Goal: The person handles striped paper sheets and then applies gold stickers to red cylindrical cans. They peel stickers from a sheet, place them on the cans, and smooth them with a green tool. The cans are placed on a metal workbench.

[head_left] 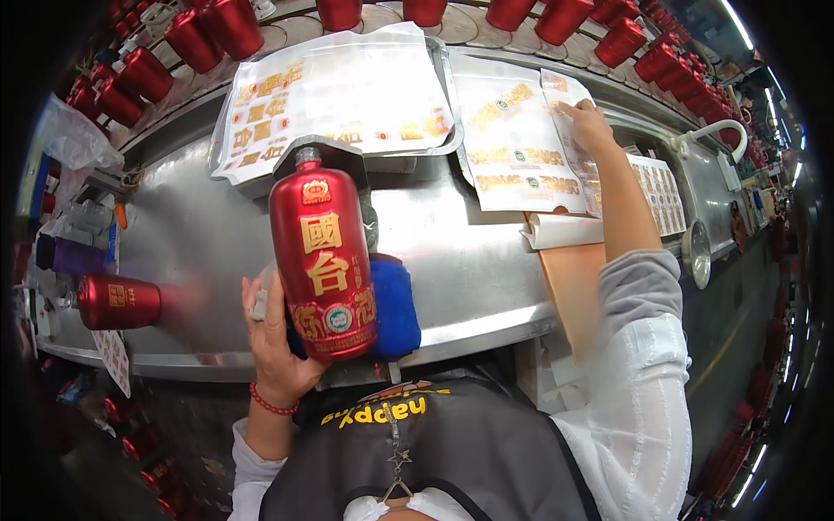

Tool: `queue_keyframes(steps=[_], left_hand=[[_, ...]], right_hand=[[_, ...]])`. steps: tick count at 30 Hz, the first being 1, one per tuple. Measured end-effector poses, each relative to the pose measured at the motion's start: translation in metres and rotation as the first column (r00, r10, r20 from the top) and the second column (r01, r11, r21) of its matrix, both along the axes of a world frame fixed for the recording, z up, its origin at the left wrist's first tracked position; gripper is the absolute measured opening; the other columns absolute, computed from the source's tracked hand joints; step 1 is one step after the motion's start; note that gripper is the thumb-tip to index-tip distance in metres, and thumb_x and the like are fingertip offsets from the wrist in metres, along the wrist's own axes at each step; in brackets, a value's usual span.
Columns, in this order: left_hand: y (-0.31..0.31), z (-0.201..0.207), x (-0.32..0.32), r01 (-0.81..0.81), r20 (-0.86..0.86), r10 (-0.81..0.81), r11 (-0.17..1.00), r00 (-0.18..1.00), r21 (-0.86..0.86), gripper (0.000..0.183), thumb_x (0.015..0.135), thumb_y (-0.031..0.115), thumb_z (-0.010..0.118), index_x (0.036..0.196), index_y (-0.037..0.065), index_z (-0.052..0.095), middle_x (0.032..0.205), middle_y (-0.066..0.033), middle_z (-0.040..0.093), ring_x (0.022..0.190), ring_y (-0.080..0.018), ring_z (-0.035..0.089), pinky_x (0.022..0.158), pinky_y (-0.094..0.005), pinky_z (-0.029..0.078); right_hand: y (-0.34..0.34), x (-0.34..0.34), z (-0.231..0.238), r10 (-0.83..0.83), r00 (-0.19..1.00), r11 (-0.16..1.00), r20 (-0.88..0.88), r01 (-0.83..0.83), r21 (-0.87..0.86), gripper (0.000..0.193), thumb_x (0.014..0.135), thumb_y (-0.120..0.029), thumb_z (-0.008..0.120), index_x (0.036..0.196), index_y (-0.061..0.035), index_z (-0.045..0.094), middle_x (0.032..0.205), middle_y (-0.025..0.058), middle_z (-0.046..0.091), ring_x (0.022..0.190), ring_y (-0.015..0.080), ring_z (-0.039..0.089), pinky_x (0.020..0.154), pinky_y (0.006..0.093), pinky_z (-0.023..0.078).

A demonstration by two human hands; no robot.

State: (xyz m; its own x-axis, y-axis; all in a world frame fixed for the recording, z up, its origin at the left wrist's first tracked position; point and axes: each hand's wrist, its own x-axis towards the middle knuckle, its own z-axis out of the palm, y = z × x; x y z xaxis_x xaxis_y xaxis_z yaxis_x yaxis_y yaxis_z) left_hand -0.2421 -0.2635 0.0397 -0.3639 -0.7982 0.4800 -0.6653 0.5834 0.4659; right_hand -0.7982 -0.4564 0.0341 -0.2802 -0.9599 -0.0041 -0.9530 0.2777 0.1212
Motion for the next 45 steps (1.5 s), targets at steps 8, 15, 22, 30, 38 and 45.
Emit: queue_keyframes(steps=[8, 15, 22, 30, 38, 45], left_hand=[[0.003, -0.022, 0.000, 0.006, -0.112, -0.001, 0.999, 0.994, 0.045, 0.100, 0.077, 0.040, 0.080, 0.151, -0.005, 0.029, 0.142, -0.0250, 0.049, 0.131, -0.0453, 0.046, 0.115, -0.0630, 0.024], [0.003, -0.018, 0.001, 0.013, -0.112, -0.005, 0.997, 0.994, 0.071, 0.101, 0.076, 0.040, 0.082, 0.151, -0.003, 0.030, 0.142, -0.0241, 0.049, 0.130, -0.0453, 0.047, 0.114, -0.0645, 0.024], [-0.003, 0.041, -0.001, -0.005, 0.237, 0.028, 0.995, 0.971, -0.097, 0.091, 0.069, 0.048, 0.085, 0.139, 0.000, 0.052, 0.128, -0.0209, 0.061, 0.124, -0.0436, 0.052, 0.113, -0.0663, 0.022], [0.002, -0.003, 0.000, -0.050, -0.043, 0.057, 0.990, 0.997, 0.135, 0.111, 0.072, 0.055, 0.081, 0.152, -0.003, 0.030, 0.124, -0.0234, 0.061, 0.131, -0.0454, 0.042, 0.117, -0.0608, 0.011], [0.004, 0.015, -0.006, -0.070, 0.006, 0.070, 0.996, 0.998, -0.059, 0.117, 0.069, 0.065, 0.079, 0.152, -0.002, 0.032, 0.125, -0.0240, 0.059, 0.129, -0.0451, 0.044, 0.113, -0.0685, 0.014], [0.003, 0.013, -0.007, -0.066, -0.008, 0.065, 0.997, 0.998, -0.039, 0.122, 0.067, 0.068, 0.079, 0.152, -0.004, 0.029, 0.133, -0.0241, 0.053, 0.126, -0.0455, 0.047, 0.111, -0.0701, 0.017]], right_hand=[[-0.001, -0.086, -0.020, -0.088, 0.993, 0.956, -0.082, 0.061, -0.286, 0.028, 0.090, -0.031, 0.062, 0.113, -0.0196, 0.073, 0.121, 0.0111, 0.060, 0.119, 0.0343, 0.054, 0.096, 0.0488, 0.049], [-0.021, -0.123, -0.028, -0.242, 0.957, 0.939, 0.160, 0.273, -0.210, 0.029, 0.083, -0.034, 0.066, 0.098, -0.0097, 0.073, 0.117, 0.0175, 0.063, 0.110, 0.0405, 0.058, 0.094, 0.0489, 0.048], [-0.006, -0.066, 0.011, 0.255, 0.967, 0.817, -0.025, -0.229, -0.530, 0.018, 0.086, -0.019, 0.069, 0.091, -0.0017, 0.068, 0.108, 0.0179, 0.064, 0.100, 0.0370, 0.061, 0.086, 0.0449, 0.050], [0.081, 0.152, 0.118, 0.691, 0.585, 0.705, 0.424, -0.419, -0.572, 0.014, 0.093, -0.010, 0.067, 0.089, 0.0006, 0.060, 0.115, 0.0110, 0.062, 0.105, 0.0224, 0.059, 0.092, 0.0314, 0.044], [0.141, 0.267, 0.155, 0.829, 0.330, 0.552, 0.452, -0.613, -0.565, 0.010, 0.087, -0.005, 0.069, 0.086, -0.0004, 0.061, 0.110, 0.0110, 0.062, 0.087, 0.0198, 0.061, 0.071, 0.0298, 0.048], [0.146, 0.309, 0.164, 0.790, 0.138, 0.519, 0.597, -0.667, -0.534, 0.015, 0.085, -0.008, 0.073, 0.086, -0.0013, 0.060, 0.104, 0.0135, 0.060, 0.086, 0.0265, 0.062, 0.074, 0.0347, 0.050]])
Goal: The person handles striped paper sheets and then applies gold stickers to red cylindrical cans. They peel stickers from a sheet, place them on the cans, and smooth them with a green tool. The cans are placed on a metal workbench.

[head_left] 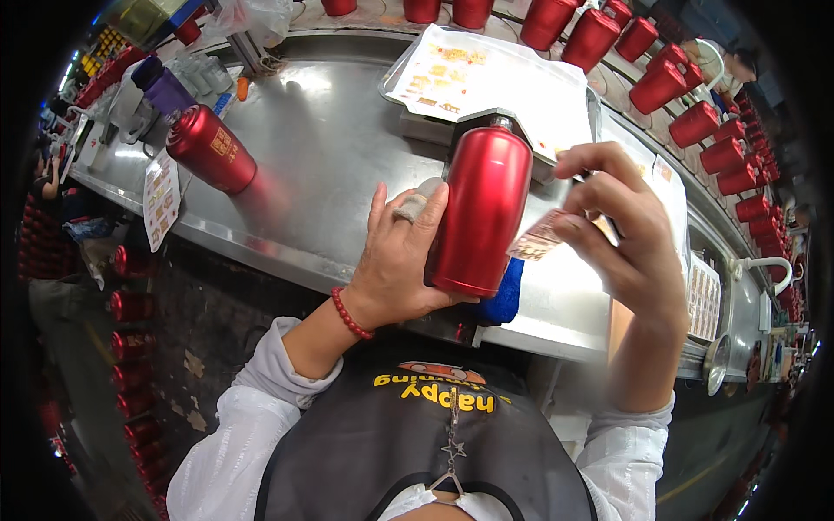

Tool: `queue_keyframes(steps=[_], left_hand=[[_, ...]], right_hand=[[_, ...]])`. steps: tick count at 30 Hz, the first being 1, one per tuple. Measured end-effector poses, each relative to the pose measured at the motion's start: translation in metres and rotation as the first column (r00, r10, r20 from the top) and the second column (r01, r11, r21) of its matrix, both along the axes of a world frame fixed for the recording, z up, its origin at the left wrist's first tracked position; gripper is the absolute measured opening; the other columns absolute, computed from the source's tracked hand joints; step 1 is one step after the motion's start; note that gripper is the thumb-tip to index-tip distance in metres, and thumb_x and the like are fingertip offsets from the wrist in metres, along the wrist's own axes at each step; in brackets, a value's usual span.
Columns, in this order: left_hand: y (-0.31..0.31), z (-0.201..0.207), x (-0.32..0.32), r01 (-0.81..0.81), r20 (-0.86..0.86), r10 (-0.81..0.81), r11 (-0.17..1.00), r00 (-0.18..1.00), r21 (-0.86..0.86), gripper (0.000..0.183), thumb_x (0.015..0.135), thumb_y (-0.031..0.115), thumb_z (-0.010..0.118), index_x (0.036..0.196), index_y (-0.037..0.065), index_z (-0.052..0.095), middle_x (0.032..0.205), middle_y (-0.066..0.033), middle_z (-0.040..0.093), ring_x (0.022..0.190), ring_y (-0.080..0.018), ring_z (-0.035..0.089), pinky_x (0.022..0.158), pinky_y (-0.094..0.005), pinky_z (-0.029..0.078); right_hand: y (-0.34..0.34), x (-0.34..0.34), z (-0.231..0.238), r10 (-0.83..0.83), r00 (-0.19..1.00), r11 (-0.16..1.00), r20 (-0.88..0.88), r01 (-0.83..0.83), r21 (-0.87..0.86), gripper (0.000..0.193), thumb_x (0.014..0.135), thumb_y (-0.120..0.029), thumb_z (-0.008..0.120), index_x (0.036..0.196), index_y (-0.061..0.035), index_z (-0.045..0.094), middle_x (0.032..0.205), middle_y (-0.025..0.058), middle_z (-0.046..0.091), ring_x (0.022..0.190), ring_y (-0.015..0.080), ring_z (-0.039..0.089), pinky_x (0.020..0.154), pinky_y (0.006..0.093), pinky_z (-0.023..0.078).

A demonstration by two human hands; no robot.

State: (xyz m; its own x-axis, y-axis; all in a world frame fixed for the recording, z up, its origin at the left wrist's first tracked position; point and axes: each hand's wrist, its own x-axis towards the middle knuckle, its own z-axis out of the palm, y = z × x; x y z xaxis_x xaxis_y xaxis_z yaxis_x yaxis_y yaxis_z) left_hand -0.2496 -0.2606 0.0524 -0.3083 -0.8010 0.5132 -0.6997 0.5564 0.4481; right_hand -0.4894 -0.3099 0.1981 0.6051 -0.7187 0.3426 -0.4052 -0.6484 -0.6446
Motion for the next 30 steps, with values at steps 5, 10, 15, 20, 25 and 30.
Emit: queue_keyframes(steps=[5, 10, 15, 20, 25, 30], left_hand=[[-0.001, -0.004, -0.002, 0.009, -0.045, -0.008, 1.000, 0.999, 0.023, 0.123, 0.063, 0.059, 0.086, 0.151, -0.005, 0.030, 0.141, -0.0227, 0.051, 0.129, -0.0420, 0.048, 0.116, -0.0629, 0.018], [-0.002, -0.003, 0.005, 0.136, -0.082, -0.126, 0.983, 0.989, 0.124, 0.122, 0.071, 0.062, 0.080, 0.154, -0.006, 0.022, 0.151, -0.0277, 0.037, 0.140, -0.0405, 0.039, 0.119, -0.0571, 0.017], [-0.036, 0.014, -0.002, 0.291, -0.589, -0.032, 0.890, 0.808, 0.352, 0.102, 0.089, 0.051, 0.069, 0.155, -0.007, 0.018, 0.156, -0.0270, 0.031, 0.145, -0.0325, 0.033, 0.119, -0.0400, 0.024], [-0.054, 0.016, -0.022, 0.277, -0.607, 0.036, 0.867, 0.794, 0.414, 0.098, 0.090, 0.044, 0.069, 0.154, -0.008, 0.017, 0.151, -0.0274, 0.035, 0.142, -0.0331, 0.036, 0.117, -0.0409, 0.027], [-0.050, 0.015, -0.019, 0.366, -0.734, 0.033, 0.851, 0.678, 0.376, 0.097, 0.091, 0.040, 0.070, 0.152, -0.011, 0.016, 0.144, -0.0296, 0.041, 0.135, -0.0350, 0.044, 0.113, -0.0403, 0.034], [-0.065, 0.010, -0.023, 0.359, -0.770, 0.044, 0.867, 0.636, 0.346, 0.085, 0.094, 0.035, 0.068, 0.150, -0.011, 0.023, 0.139, -0.0294, 0.047, 0.129, -0.0322, 0.050, 0.110, -0.0385, 0.038]], right_hand=[[-0.032, 0.021, -0.050, -0.058, 0.997, 0.996, -0.056, 0.053, -0.078, 0.015, 0.087, -0.008, 0.073, 0.086, -0.0023, 0.060, 0.106, 0.0106, 0.058, 0.091, 0.0256, 0.061, 0.075, 0.0357, 0.051], [-0.039, 0.029, -0.058, -0.144, 0.987, 0.978, -0.070, 0.131, -0.165, 0.017, 0.086, -0.009, 0.075, 0.086, -0.0015, 0.060, 0.105, 0.0114, 0.057, 0.091, 0.0269, 0.061, 0.076, 0.0355, 0.051], [-0.041, 0.034, -0.064, -0.144, 0.990, 0.979, 0.007, 0.144, -0.142, 0.020, 0.081, -0.006, 0.075, 0.081, 0.0003, 0.056, 0.099, 0.0159, 0.056, 0.088, 0.0314, 0.058, 0.075, 0.0386, 0.050], [-0.040, 0.035, -0.064, -0.160, 0.987, 0.976, 0.032, 0.163, -0.148, 0.019, 0.080, -0.004, 0.075, 0.083, -0.0004, 0.057, 0.098, 0.0158, 0.056, 0.087, 0.0307, 0.057, 0.074, 0.0381, 0.049], [-0.032, 0.030, -0.075, -0.322, 0.932, 0.915, 0.166, 0.351, -0.199, 0.012, 0.089, -0.001, 0.066, 0.101, -0.0002, 0.063, 0.107, 0.0174, 0.057, 0.091, 0.0305, 0.061, 0.077, 0.0374, 0.051], [0.007, 0.028, -0.086, -0.366, 0.929, 0.913, 0.057, 0.371, -0.170, 0.037, 0.089, -0.008, 0.069, 0.126, -0.0039, 0.065, 0.129, 0.0188, 0.050, 0.113, 0.0328, 0.056, 0.093, 0.0394, 0.049]])
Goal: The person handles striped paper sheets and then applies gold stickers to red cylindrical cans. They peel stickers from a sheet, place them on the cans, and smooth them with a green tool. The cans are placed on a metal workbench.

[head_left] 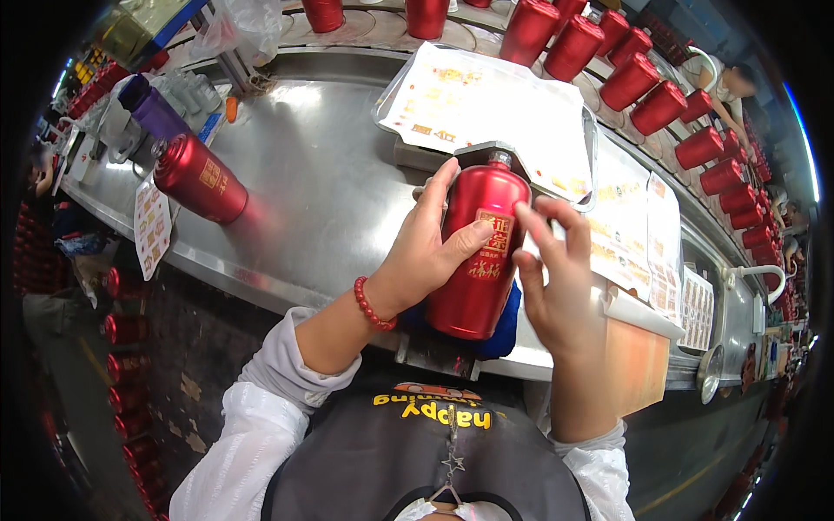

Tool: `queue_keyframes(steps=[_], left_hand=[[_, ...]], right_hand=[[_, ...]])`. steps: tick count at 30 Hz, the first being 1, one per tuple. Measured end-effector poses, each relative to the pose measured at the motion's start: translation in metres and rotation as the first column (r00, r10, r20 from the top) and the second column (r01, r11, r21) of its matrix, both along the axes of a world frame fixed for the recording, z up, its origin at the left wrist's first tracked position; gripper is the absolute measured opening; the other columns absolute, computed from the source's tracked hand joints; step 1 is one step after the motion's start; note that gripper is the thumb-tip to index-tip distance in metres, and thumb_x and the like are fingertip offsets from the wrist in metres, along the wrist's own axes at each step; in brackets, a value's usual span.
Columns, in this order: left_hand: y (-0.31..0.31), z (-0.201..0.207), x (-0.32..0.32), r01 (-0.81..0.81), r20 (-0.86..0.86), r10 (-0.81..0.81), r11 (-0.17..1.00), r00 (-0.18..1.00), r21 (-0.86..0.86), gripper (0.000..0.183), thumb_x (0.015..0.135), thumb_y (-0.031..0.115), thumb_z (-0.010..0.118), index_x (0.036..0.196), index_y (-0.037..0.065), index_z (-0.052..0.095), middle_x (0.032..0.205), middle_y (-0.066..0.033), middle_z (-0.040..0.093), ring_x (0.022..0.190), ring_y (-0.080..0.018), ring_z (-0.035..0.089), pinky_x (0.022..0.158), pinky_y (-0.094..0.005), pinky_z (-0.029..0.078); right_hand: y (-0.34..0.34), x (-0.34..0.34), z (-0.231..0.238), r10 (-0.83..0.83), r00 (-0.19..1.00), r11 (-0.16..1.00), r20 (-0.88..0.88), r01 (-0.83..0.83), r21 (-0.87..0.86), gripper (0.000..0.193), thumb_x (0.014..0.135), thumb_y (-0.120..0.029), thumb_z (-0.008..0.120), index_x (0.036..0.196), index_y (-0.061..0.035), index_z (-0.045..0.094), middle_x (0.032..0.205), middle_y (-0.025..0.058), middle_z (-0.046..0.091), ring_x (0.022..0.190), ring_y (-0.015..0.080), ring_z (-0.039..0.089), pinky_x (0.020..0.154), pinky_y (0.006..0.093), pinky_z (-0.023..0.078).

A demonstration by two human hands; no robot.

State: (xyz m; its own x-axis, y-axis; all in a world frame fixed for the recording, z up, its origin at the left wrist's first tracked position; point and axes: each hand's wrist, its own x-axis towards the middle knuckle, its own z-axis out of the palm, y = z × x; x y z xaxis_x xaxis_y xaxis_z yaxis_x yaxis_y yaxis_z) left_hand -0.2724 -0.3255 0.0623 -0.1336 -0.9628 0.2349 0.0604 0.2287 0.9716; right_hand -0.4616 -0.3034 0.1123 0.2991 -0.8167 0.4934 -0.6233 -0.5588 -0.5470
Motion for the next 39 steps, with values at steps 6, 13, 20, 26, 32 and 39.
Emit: queue_keyframes(steps=[6, 13, 20, 26, 32, 39], left_hand=[[-0.007, -0.001, -0.003, -0.027, 0.028, 0.027, 1.000, 0.999, -0.007, 0.080, 0.094, 0.035, 0.068, 0.147, -0.011, 0.029, 0.135, -0.0288, 0.052, 0.127, -0.0308, 0.053, 0.108, -0.0385, 0.040], [-0.008, -0.003, 0.000, 0.028, -0.016, -0.028, 1.000, 0.999, 0.001, 0.081, 0.093, 0.033, 0.069, 0.148, -0.011, 0.028, 0.137, -0.0279, 0.050, 0.128, -0.0306, 0.052, 0.109, -0.0378, 0.040], [-0.008, -0.004, 0.000, 0.052, -0.055, -0.050, 0.998, 0.997, 0.038, 0.084, 0.093, 0.034, 0.069, 0.149, -0.011, 0.026, 0.139, -0.0278, 0.047, 0.130, -0.0300, 0.050, 0.109, -0.0375, 0.038], [-0.006, -0.010, 0.002, 0.105, -0.135, -0.098, 0.993, 0.986, 0.050, 0.088, 0.093, 0.038, 0.069, 0.150, -0.011, 0.023, 0.144, -0.0274, 0.042, 0.133, -0.0290, 0.046, 0.112, -0.0373, 0.036], [-0.007, -0.015, 0.009, 0.185, -0.115, -0.177, 0.981, 0.977, 0.061, 0.083, 0.099, 0.035, 0.062, 0.156, -0.002, 0.014, 0.152, -0.0161, 0.036, 0.137, -0.0211, 0.041, 0.113, -0.0341, 0.034], [-0.008, -0.007, 0.010, 0.238, -0.200, -0.217, 0.967, 0.955, 0.088, 0.092, 0.098, 0.052, 0.058, 0.154, -0.008, 0.017, 0.151, -0.0225, 0.035, 0.140, -0.0257, 0.036, 0.115, -0.0352, 0.030]], right_hand=[[0.011, 0.001, -0.017, 0.041, 0.998, 0.998, -0.050, -0.043, -0.034, 0.042, 0.091, -0.019, 0.069, 0.132, -0.0072, 0.064, 0.134, 0.0197, 0.048, 0.123, 0.0347, 0.050, 0.102, 0.0406, 0.044], [0.013, 0.001, -0.015, 0.029, 0.997, 1.000, -0.067, -0.029, 0.005, 0.043, 0.094, -0.024, 0.067, 0.133, -0.0065, 0.064, 0.135, 0.0201, 0.047, 0.124, 0.0352, 0.048, 0.104, 0.0414, 0.043], [0.012, 0.001, -0.020, 0.031, 0.999, 0.999, -0.043, -0.032, -0.014, 0.044, 0.094, -0.024, 0.067, 0.134, -0.0059, 0.063, 0.135, 0.0202, 0.047, 0.124, 0.0356, 0.048, 0.104, 0.0416, 0.043], [0.015, -0.001, -0.019, 0.035, 0.999, 0.999, -0.015, -0.035, 0.030, 0.045, 0.094, -0.023, 0.067, 0.135, -0.0057, 0.062, 0.136, 0.0203, 0.047, 0.124, 0.0355, 0.049, 0.104, 0.0417, 0.043], [0.017, -0.006, -0.025, 0.035, 0.999, 0.997, 0.034, -0.038, 0.061, 0.049, 0.095, -0.025, 0.066, 0.139, -0.0058, 0.058, 0.137, 0.0202, 0.047, 0.124, 0.0348, 0.049, 0.104, 0.0415, 0.043], [0.013, -0.014, -0.029, 0.037, 0.999, 0.998, 0.023, -0.038, 0.047, 0.054, 0.096, -0.026, 0.066, 0.144, -0.0077, 0.052, 0.141, 0.0214, 0.045, 0.121, 0.0350, 0.050, 0.103, 0.0418, 0.044]])
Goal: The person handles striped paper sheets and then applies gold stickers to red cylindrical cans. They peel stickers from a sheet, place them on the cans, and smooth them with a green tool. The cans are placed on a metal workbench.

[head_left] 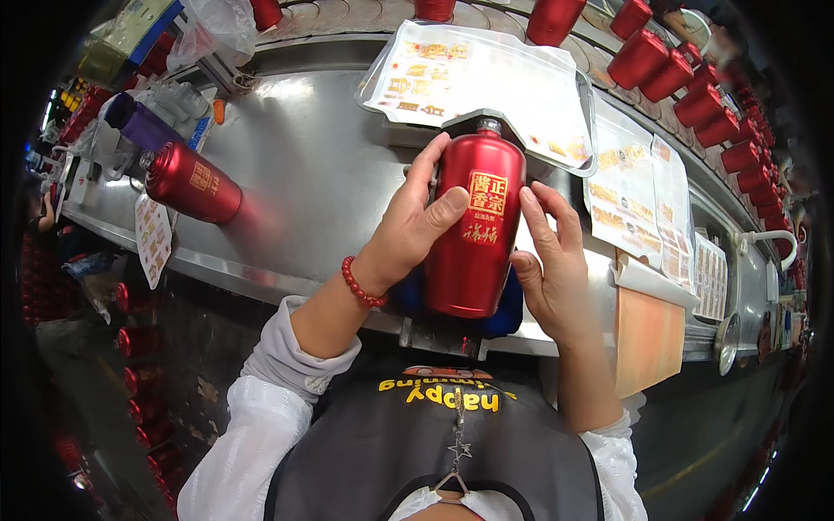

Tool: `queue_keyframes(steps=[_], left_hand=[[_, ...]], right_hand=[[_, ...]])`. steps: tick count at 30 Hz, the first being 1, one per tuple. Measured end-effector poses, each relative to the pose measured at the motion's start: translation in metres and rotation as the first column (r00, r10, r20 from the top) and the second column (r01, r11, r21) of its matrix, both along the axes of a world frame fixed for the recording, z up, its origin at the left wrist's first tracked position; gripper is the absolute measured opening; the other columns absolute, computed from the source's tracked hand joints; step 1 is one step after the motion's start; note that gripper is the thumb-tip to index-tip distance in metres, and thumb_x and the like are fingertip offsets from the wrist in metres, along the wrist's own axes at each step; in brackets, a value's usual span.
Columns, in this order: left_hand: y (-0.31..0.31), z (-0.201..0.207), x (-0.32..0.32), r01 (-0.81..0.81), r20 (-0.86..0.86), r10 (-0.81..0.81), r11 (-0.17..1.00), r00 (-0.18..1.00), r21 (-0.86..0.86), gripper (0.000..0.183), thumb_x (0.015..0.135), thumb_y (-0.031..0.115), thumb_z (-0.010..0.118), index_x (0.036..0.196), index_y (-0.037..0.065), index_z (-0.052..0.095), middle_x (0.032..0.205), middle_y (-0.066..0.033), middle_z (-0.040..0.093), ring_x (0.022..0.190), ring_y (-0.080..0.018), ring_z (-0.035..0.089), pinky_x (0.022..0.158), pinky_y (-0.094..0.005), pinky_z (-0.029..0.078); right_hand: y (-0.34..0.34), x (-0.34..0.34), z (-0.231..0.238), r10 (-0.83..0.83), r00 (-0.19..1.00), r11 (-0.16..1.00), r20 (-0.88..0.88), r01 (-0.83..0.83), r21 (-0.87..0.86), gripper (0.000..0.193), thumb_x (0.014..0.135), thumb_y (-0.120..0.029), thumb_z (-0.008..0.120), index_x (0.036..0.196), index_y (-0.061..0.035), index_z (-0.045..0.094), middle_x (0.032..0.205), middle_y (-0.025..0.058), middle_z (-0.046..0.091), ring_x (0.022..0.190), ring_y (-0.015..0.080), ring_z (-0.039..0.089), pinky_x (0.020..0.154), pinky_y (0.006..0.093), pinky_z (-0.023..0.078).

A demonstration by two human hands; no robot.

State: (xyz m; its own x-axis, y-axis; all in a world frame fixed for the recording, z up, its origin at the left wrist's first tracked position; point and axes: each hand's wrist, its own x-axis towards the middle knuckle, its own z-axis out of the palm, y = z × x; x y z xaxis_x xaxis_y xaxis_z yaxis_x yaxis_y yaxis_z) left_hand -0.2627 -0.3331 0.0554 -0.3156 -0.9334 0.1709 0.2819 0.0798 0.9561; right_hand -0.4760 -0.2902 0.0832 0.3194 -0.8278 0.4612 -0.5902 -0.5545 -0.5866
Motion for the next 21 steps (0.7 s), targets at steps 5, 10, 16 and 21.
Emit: queue_keyframes(steps=[5, 10, 16, 21], left_hand=[[0.002, -0.005, -0.002, -0.002, -0.049, 0.003, 1.000, 0.999, 0.020, 0.096, 0.095, 0.051, 0.064, 0.154, -0.007, 0.016, 0.149, -0.0226, 0.037, 0.138, -0.0255, 0.039, 0.114, -0.0351, 0.033], [0.005, 0.000, -0.003, -0.011, 0.043, 0.011, 1.000, 0.999, -0.010, 0.100, 0.091, 0.045, 0.071, 0.154, -0.007, 0.013, 0.146, -0.0227, 0.042, 0.133, -0.0264, 0.047, 0.111, -0.0358, 0.038], [0.007, 0.004, -0.005, -0.038, 0.069, 0.043, 0.997, 0.997, -0.068, 0.098, 0.094, 0.044, 0.067, 0.155, -0.006, 0.009, 0.149, -0.0240, 0.039, 0.136, -0.0279, 0.044, 0.113, -0.0369, 0.035], [0.010, -0.009, 0.007, -0.100, 0.190, 0.168, 0.942, 0.967, -0.320, 0.094, 0.098, 0.057, 0.051, 0.156, -0.005, 0.010, 0.156, -0.0247, 0.030, 0.144, -0.0325, 0.031, 0.119, -0.0425, 0.023]], right_hand=[[0.002, 0.000, -0.002, 0.045, 0.998, 0.999, -0.040, -0.044, 0.030, 0.055, 0.094, -0.024, 0.066, 0.145, -0.0093, 0.051, 0.148, 0.0208, 0.041, 0.123, 0.0342, 0.051, 0.103, 0.0413, 0.045], [-0.011, -0.007, 0.014, -0.023, 1.000, 0.992, 0.000, 0.023, -0.128, 0.059, 0.091, 0.000, 0.067, 0.146, -0.0047, 0.047, 0.143, 0.0220, 0.052, 0.112, 0.0261, 0.065, 0.083, 0.0301, 0.057], [-0.067, 0.009, 0.066, 0.241, 0.963, 0.970, -0.124, -0.234, 0.066, 0.022, 0.086, -0.012, 0.072, 0.098, -0.0031, 0.056, 0.083, 0.0152, 0.068, 0.068, 0.0370, 0.068, 0.060, 0.0424, 0.053], [-0.056, 0.014, 0.055, 0.092, 0.923, 0.810, -0.373, -0.287, -0.511, 0.014, 0.075, -0.013, 0.069, 0.088, -0.0125, 0.064, 0.075, 0.0016, 0.050, 0.069, 0.0212, 0.054, 0.066, 0.0355, 0.043]])
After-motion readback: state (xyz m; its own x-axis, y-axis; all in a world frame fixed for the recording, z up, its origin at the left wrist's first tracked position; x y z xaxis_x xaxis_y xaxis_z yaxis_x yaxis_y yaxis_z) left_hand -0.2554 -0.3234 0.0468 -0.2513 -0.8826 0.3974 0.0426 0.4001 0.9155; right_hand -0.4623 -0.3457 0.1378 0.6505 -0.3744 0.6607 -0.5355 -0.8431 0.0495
